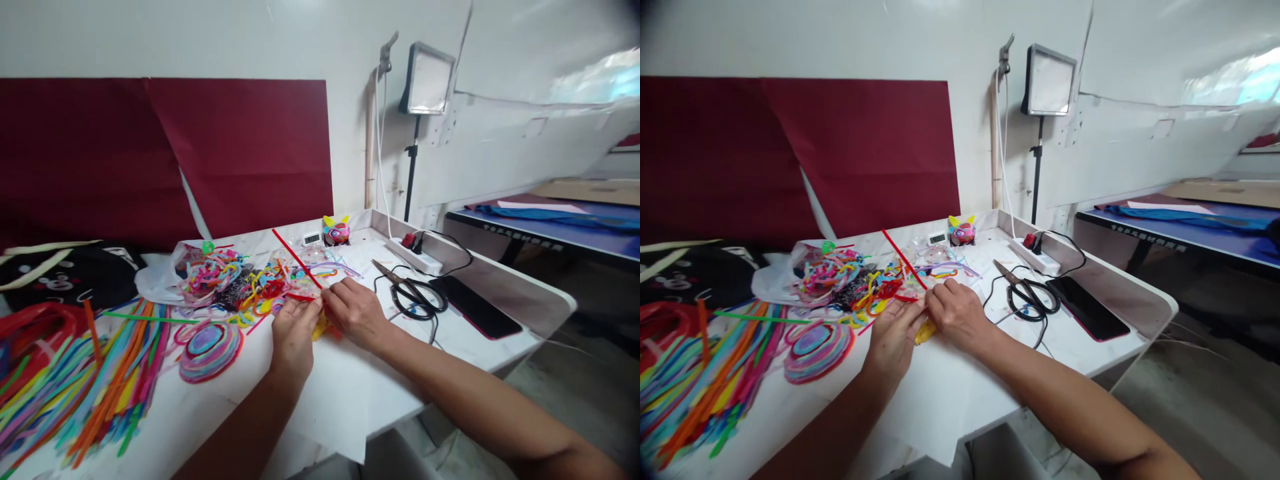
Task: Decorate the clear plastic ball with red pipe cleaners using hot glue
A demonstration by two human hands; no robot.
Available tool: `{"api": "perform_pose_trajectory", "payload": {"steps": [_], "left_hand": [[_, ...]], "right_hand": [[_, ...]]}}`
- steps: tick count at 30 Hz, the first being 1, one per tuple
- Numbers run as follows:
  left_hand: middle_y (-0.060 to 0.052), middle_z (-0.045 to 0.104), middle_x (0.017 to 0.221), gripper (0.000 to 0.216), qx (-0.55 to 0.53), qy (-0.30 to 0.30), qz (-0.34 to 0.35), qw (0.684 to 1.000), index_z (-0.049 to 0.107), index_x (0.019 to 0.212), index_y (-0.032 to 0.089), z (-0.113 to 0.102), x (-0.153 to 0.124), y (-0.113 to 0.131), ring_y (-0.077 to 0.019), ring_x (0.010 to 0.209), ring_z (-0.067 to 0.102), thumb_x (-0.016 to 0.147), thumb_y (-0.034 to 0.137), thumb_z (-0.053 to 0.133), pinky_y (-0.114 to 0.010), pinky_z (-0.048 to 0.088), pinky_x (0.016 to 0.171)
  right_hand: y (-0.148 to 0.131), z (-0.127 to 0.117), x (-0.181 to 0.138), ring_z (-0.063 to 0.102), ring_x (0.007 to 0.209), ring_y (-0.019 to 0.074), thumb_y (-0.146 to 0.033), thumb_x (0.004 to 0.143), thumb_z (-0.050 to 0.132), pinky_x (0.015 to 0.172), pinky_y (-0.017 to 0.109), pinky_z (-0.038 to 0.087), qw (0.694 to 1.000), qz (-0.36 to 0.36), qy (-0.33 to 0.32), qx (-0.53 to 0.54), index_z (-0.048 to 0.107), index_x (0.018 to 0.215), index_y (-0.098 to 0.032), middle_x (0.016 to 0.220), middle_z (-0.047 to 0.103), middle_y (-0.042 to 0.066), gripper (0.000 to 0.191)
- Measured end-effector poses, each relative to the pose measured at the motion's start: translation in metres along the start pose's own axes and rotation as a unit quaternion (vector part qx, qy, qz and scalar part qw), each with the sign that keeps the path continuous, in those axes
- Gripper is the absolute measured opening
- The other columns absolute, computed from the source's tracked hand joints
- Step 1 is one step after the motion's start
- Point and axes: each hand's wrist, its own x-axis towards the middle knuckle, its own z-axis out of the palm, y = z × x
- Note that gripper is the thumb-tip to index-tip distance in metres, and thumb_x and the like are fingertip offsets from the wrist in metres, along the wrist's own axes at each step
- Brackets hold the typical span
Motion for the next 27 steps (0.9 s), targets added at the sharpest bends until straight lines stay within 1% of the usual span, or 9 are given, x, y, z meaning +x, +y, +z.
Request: {"api": "perform_pose_trajectory", "payload": {"steps": [3,7,10,13,17,19,22,25,27], "left_hand": [[0.0,0.066,0.075,0.031,-0.012,-0.001,-0.003,1.0,0.056,0.078,0.015,0.006,-0.002,0.002,-0.0111,0.075,0.064,0.058,0.017,0.079,-0.023,0.048,0.073],[0.003,0.062,0.068,0.029,-0.018,-0.007,0.01,1.0,0.054,0.071,0.015,0.016,-0.003,0.006,-0.0085,0.068,0.06,0.057,0.016,0.079,-0.022,0.046,0.071],[0.004,0.06,0.065,0.029,-0.027,-0.013,0.018,0.999,0.053,0.067,0.016,0.026,-0.005,0.008,-0.0079,0.064,0.058,0.056,0.014,0.079,-0.021,0.045,0.067],[0.003,0.059,0.064,0.028,-0.031,-0.017,0.018,0.999,0.053,0.066,0.016,0.037,-0.009,0.012,-0.0082,0.063,0.057,0.057,0.016,0.079,-0.022,0.046,0.067],[0.002,0.061,0.067,0.029,-0.038,-0.003,0.018,0.999,0.054,0.068,0.016,0.048,-0.013,0.015,-0.0091,0.065,0.059,0.056,0.015,0.08,-0.022,0.047,0.067],[0.001,0.063,0.069,0.029,-0.041,0.005,0.016,0.999,0.055,0.07,0.015,0.052,-0.013,0.016,-0.0096,0.066,0.061,0.056,0.015,0.08,-0.022,0.048,0.068],[-0.001,0.066,0.074,0.026,-0.043,0.006,0.008,0.999,0.059,0.072,0.014,0.055,-0.014,0.017,-0.0119,0.073,0.064,0.056,0.015,0.08,-0.024,0.049,0.075],[-0.001,0.066,0.073,0.023,-0.039,-0.003,0.005,0.999,0.06,0.071,0.015,0.058,-0.018,0.017,-0.0157,0.082,0.066,0.058,0.015,0.079,-0.028,0.05,0.081],[-0.001,0.067,0.076,0.022,-0.04,-0.021,0.0,0.999,0.061,0.072,0.016,0.058,-0.022,0.018,-0.0175,0.09,0.066,0.059,0.016,0.079,-0.03,0.051,0.085]], "right_hand": [[0.002,0.0,0.003,0.043,0.07,0.018,-0.014,0.092,0.049,0.058,0.032,0.032,1.0,-0.009,0.022,-0.021,0.062,0.086,-0.013,0.072,0.056,0.005,0.014],[0.007,-0.002,0.007,0.042,0.07,0.018,-0.014,0.091,0.05,0.056,0.032,0.03,0.998,-0.018,0.043,-0.038,0.062,0.085,-0.013,0.071,0.054,0.005,0.014],[0.013,-0.003,0.008,0.043,0.07,0.0183,-0.014,0.092,0.051,0.057,0.032,0.031,0.997,-0.022,0.048,-0.053,0.063,0.088,-0.011,0.072,0.055,0.006,0.013],[0.018,-0.007,0.009,0.043,0.07,0.0185,-0.013,0.091,0.051,0.057,0.032,0.032,0.995,-0.027,0.063,-0.069,0.064,0.089,-0.011,0.072,0.056,0.006,0.013],[0.024,-0.015,0.013,0.044,0.069,0.0187,-0.013,0.092,0.05,0.057,0.032,0.033,0.992,-0.033,0.083,-0.084,0.064,0.09,-0.01,0.071,0.057,0.006,0.014],[0.026,-0.02,0.016,0.044,0.068,0.0186,-0.012,0.091,0.052,0.056,0.032,0.033,0.991,-0.038,0.09,-0.092,0.064,0.09,-0.009,0.07,0.057,0.006,0.013],[0.029,-0.025,0.018,0.044,0.066,0.018,-0.012,0.09,0.053,0.055,0.031,0.033,0.989,-0.044,0.099,-0.103,0.065,0.087,-0.009,0.068,0.057,0.005,0.012],[0.033,-0.028,0.017,0.044,0.065,0.017,-0.012,0.091,0.052,0.055,0.031,0.033,0.987,-0.046,0.102,-0.115,0.064,0.085,-0.012,0.067,0.056,0.004,0.014],[0.036,-0.03,0.015,0.045,0.065,0.017,-0.012,0.091,0.052,0.055,0.031,0.033,0.987,-0.045,0.1,-0.118,0.064,0.087,-0.012,0.067,0.057,0.004,0.013]]}}
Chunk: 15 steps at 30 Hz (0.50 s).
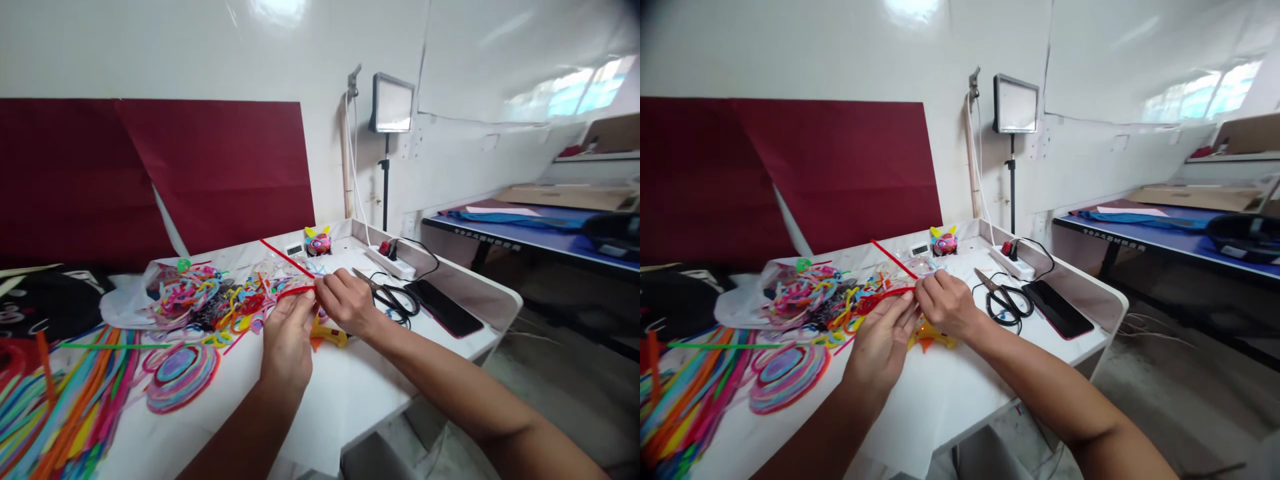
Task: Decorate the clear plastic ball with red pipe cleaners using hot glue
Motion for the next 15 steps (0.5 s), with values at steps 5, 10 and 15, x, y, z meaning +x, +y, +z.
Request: {"api": "perform_pose_trajectory", "payload": {"steps": [5,10,15], "left_hand": [[-0.007,0.07,0.102,0.027,0.055,-0.033,-0.047,0.997,0.068,0.089,0.017,-0.011,-0.017,0.007,-0.019,0.104,0.064,0.064,0.018,0.077,-0.03,0.05,0.09],[-0.009,0.072,0.084,0.018,0.308,-0.042,0.09,0.946,0.071,0.087,0.018,-0.036,-0.024,0.029,-0.0216,0.07,0.068,0.072,0.028,0.072,-0.031,0.053,0.061],[-0.007,0.07,0.106,0.026,0.54,-0.109,0.508,0.663,0.071,0.105,0.022,-0.04,0.0,0.061,-0.0231,0.101,0.063,0.083,0.016,0.058,-0.039,0.047,0.094]], "right_hand": [[0.009,-0.002,-0.008,0.046,0.065,0.017,-0.012,0.091,0.052,0.055,0.031,0.034,1.0,0.006,0.013,0.008,0.062,0.096,-0.012,0.069,0.059,0.005,0.011],[0.015,-0.007,-0.011,0.05,0.065,0.0167,-0.012,0.087,0.058,0.053,0.031,0.035,0.998,-0.01,0.049,0.024,0.059,0.105,-0.01,0.074,0.062,0.006,0.018],[0.013,-0.015,-0.012,0.052,0.066,0.0169,-0.014,0.087,0.06,0.055,0.03,0.039,0.997,-0.037,0.057,0.038,0.06,0.106,-0.01,0.077,0.066,0.008,0.02]]}}
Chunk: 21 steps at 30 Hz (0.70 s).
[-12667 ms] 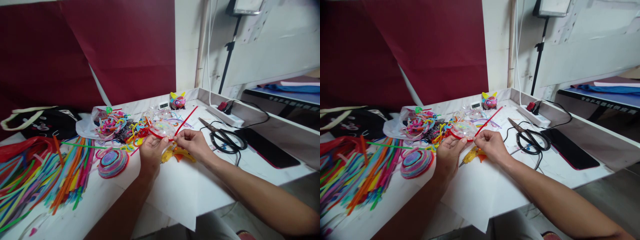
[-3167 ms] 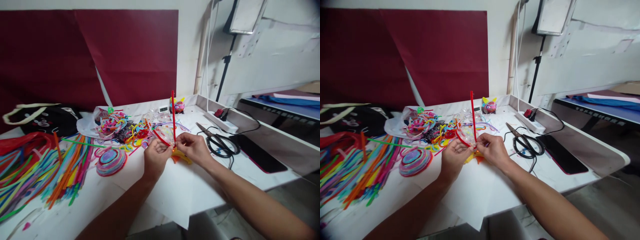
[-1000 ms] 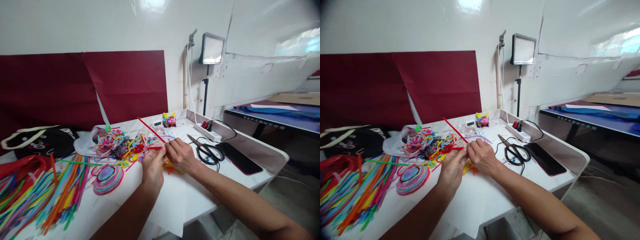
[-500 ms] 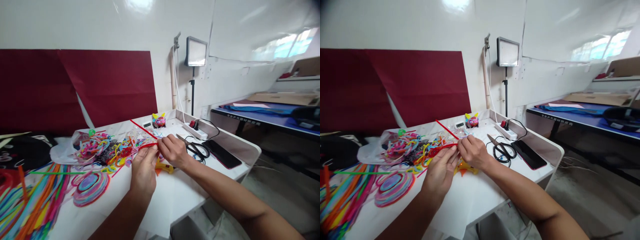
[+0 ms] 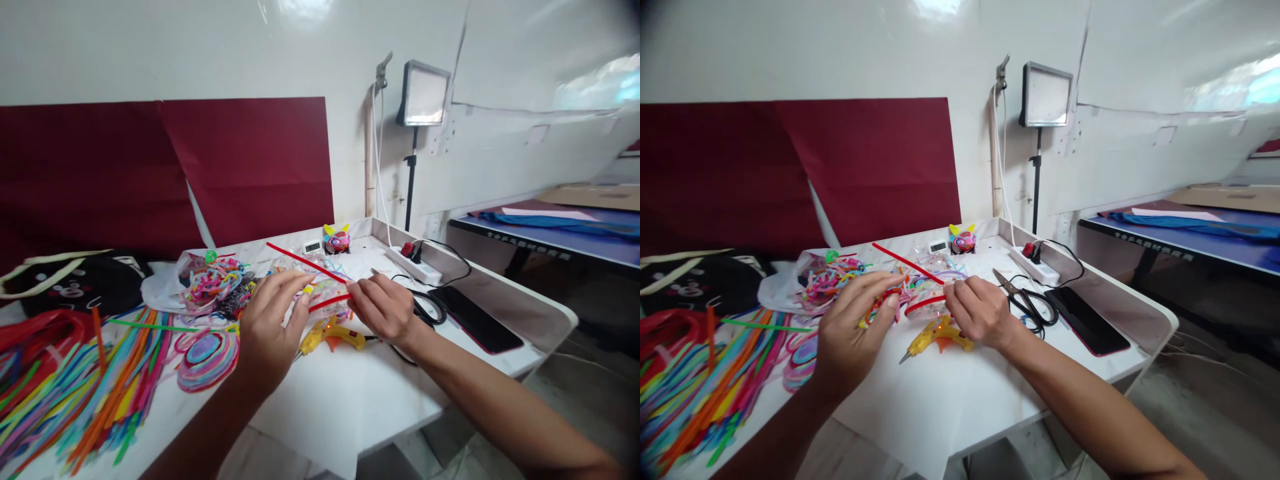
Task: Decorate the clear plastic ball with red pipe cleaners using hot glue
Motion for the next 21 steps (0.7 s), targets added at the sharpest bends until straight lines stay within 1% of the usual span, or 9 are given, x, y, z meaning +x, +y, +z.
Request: {"api": "perform_pose_trajectory", "payload": {"steps": [2,3,6,8,11,13,16,18,21], "left_hand": [[-0.009,0.067,0.116,0.031,0.053,-0.058,0.091,0.993,0.067,0.112,0.021,0.0,0.012,-0.01,-0.0246,0.111,0.059,0.085,0.014,0.056,-0.043,0.043,0.1],[-0.009,0.066,0.12,0.033,0.071,-0.094,0.106,0.987,0.065,0.116,0.021,0.001,0.016,-0.015,-0.0252,0.117,0.056,0.086,0.013,0.054,-0.045,0.04,0.103],[-0.009,0.064,0.126,0.035,0.106,-0.16,0.121,0.974,0.062,0.12,0.022,0.005,0.022,-0.026,-0.0267,0.127,0.049,0.09,0.013,0.049,-0.054,0.028,0.11],[-0.008,0.067,0.12,0.031,0.11,-0.179,0.119,0.97,0.063,0.118,0.023,0.006,0.021,-0.032,-0.0259,0.124,0.053,0.091,0.016,0.048,-0.058,0.02,0.113],[-0.006,0.073,0.103,0.024,0.086,-0.16,0.12,0.976,0.066,0.11,0.024,0.005,0.018,-0.035,-0.0217,0.102,0.064,0.091,0.021,0.051,-0.058,0.02,0.113],[-0.005,0.073,0.095,0.021,0.064,-0.14,0.123,0.98,0.068,0.105,0.023,0.003,0.015,-0.033,-0.0195,0.09,0.066,0.091,0.021,0.053,-0.05,0.034,0.108],[-0.006,0.072,0.094,0.022,0.037,-0.12,0.12,0.985,0.069,0.103,0.021,0.0,0.011,-0.027,-0.0182,0.089,0.066,0.09,0.016,0.051,-0.034,0.051,0.088],[-0.006,0.07,0.095,0.023,0.028,-0.107,0.112,0.988,0.069,0.103,0.02,-0.001,0.008,-0.022,-0.017,0.089,0.066,0.09,0.014,0.05,-0.029,0.053,0.081],[-0.007,0.069,0.094,0.022,0.025,-0.087,0.109,0.99,0.068,0.102,0.018,0.0,0.002,-0.017,-0.0159,0.088,0.066,0.089,0.012,0.052,-0.028,0.053,0.081]], "right_hand": [[-0.002,-0.003,0.0,0.054,0.067,0.017,-0.015,0.088,0.059,0.055,0.03,0.04,1.0,-0.001,-0.001,0.008,0.059,0.109,-0.012,0.077,0.066,0.008,0.021],[-0.003,-0.005,0.0,0.054,0.067,0.017,-0.015,0.088,0.059,0.055,0.03,0.041,1.0,-0.003,-0.004,0.011,0.059,0.109,-0.012,0.077,0.066,0.008,0.021],[-0.004,-0.008,0.0,0.056,0.068,0.0174,-0.015,0.087,0.06,0.055,0.03,0.042,1.0,-0.013,-0.009,0.013,0.06,0.108,-0.012,0.078,0.067,0.008,0.021],[-0.004,-0.009,0.0,0.056,0.068,0.0181,-0.016,0.086,0.062,0.055,0.03,0.043,1.0,-0.018,-0.004,0.015,0.061,0.106,-0.011,0.078,0.068,0.009,0.02],[-0.005,-0.01,-0.001,0.057,0.069,0.0182,-0.015,0.086,0.062,0.055,0.03,0.044,1.0,-0.016,0.002,0.026,0.061,0.107,-0.01,0.077,0.067,0.009,0.021],[-0.006,-0.01,0.0,0.057,0.07,0.0181,-0.015,0.087,0.061,0.055,0.03,0.045,0.999,-0.011,0.002,0.033,0.06,0.109,-0.011,0.077,0.067,0.009,0.023],[-0.007,-0.01,-0.001,0.058,0.07,0.0187,-0.014,0.086,0.062,0.056,0.03,0.046,0.999,-0.003,0.001,0.042,0.059,0.111,-0.009,0.077,0.067,0.01,0.026],[-0.008,-0.011,-0.002,0.059,0.071,0.0189,-0.014,0.085,0.062,0.057,0.031,0.047,0.999,0.002,0.002,0.043,0.059,0.112,-0.008,0.079,0.068,0.011,0.027],[-0.009,-0.01,-0.005,0.06,0.07,0.0191,-0.014,0.085,0.063,0.056,0.031,0.048,0.999,0.005,0.006,0.036,0.059,0.112,-0.009,0.079,0.068,0.011,0.028]]}}
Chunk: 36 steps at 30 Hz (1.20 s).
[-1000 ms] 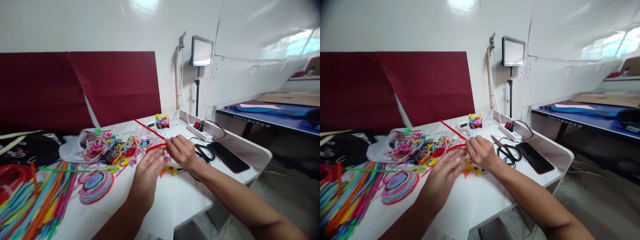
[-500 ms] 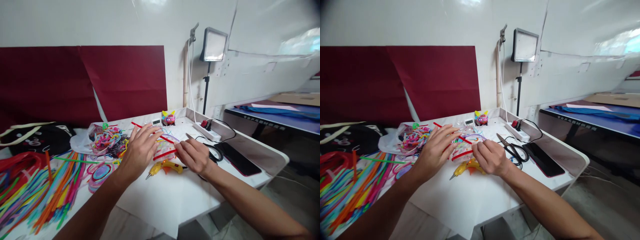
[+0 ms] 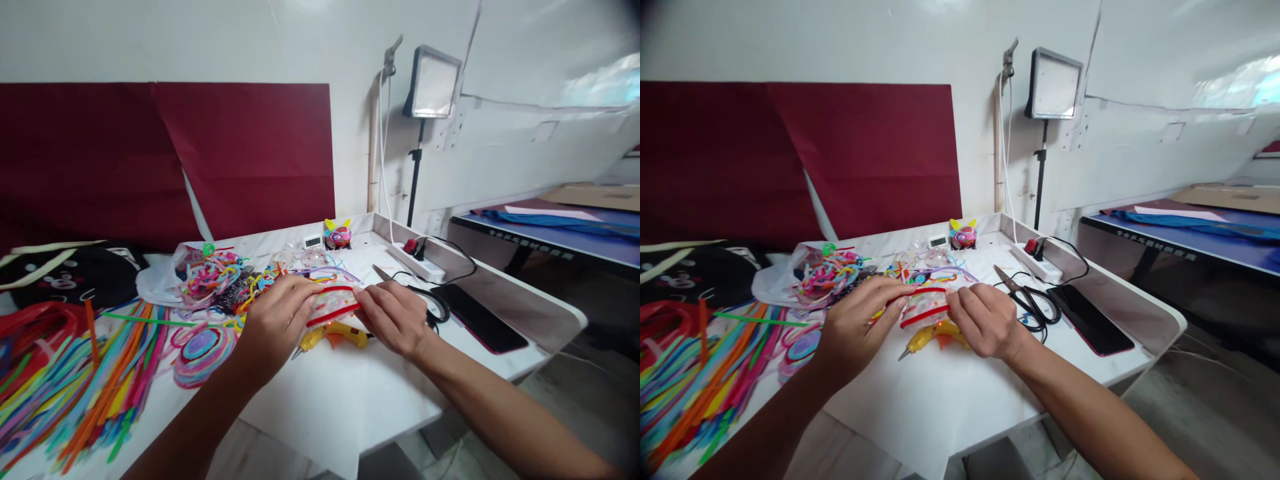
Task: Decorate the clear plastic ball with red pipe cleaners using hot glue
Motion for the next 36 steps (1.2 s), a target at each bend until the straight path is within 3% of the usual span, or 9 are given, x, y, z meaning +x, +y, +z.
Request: {"api": "perform_pose_trajectory", "payload": {"steps": [5,16,22,31,36], "left_hand": [[-0.009,0.067,0.096,0.022,-0.011,-0.011,0.022,1.0,0.067,0.104,0.013,0.001,-0.008,0.003,-0.0156,0.091,0.064,0.086,0.008,0.056,-0.025,0.052,0.084],[-0.007,0.066,0.095,0.031,-0.046,-0.025,0.057,0.997,0.067,0.108,0.021,-0.004,-0.016,0.001,-0.0149,0.086,0.064,0.085,0.005,0.054,-0.025,0.053,0.076],[-0.007,0.065,0.095,0.033,-0.082,-0.051,0.081,0.992,0.064,0.112,0.018,-0.008,-0.02,0.001,-0.0144,0.089,0.062,0.085,0.001,0.055,-0.027,0.051,0.079],[-0.01,0.059,0.107,0.041,-0.139,-0.124,0.066,0.98,0.057,0.124,0.016,-0.018,-0.02,0.009,-0.0158,0.103,0.057,0.088,0.0,0.046,-0.029,0.049,0.087],[-0.007,0.057,0.1,0.048,-0.159,-0.167,0.061,0.971,0.05,0.134,0.024,-0.023,-0.016,0.009,-0.0158,0.094,0.057,0.092,0.005,0.04,-0.029,0.051,0.079]], "right_hand": [[-0.001,0.0,-0.004,0.06,0.07,0.0201,-0.015,0.083,0.066,0.056,0.031,0.049,1.0,-0.004,0.009,0.003,0.058,0.111,-0.007,0.078,0.068,0.012,0.03],[-0.007,-0.008,-0.005,0.062,0.069,0.0192,-0.018,0.085,0.064,0.056,0.03,0.051,0.999,0.026,-0.007,0.023,0.057,0.114,-0.011,0.079,0.069,0.011,0.03],[-0.008,-0.01,-0.007,0.062,0.07,0.0187,-0.016,0.083,0.066,0.056,0.029,0.053,0.998,0.031,0.005,0.047,0.06,0.109,-0.007,0.08,0.068,0.011,0.028],[-0.006,-0.018,-0.012,0.063,0.076,0.019,-0.016,0.086,0.061,0.059,0.03,0.054,0.997,0.037,-0.007,0.063,0.06,0.11,-0.01,0.085,0.068,0.01,0.024],[-0.008,-0.015,-0.018,0.063,0.076,0.0185,-0.015,0.085,0.063,0.06,0.03,0.054,0.994,0.071,0.012,0.082,0.06,0.117,-0.013,0.088,0.069,0.01,0.032]]}}
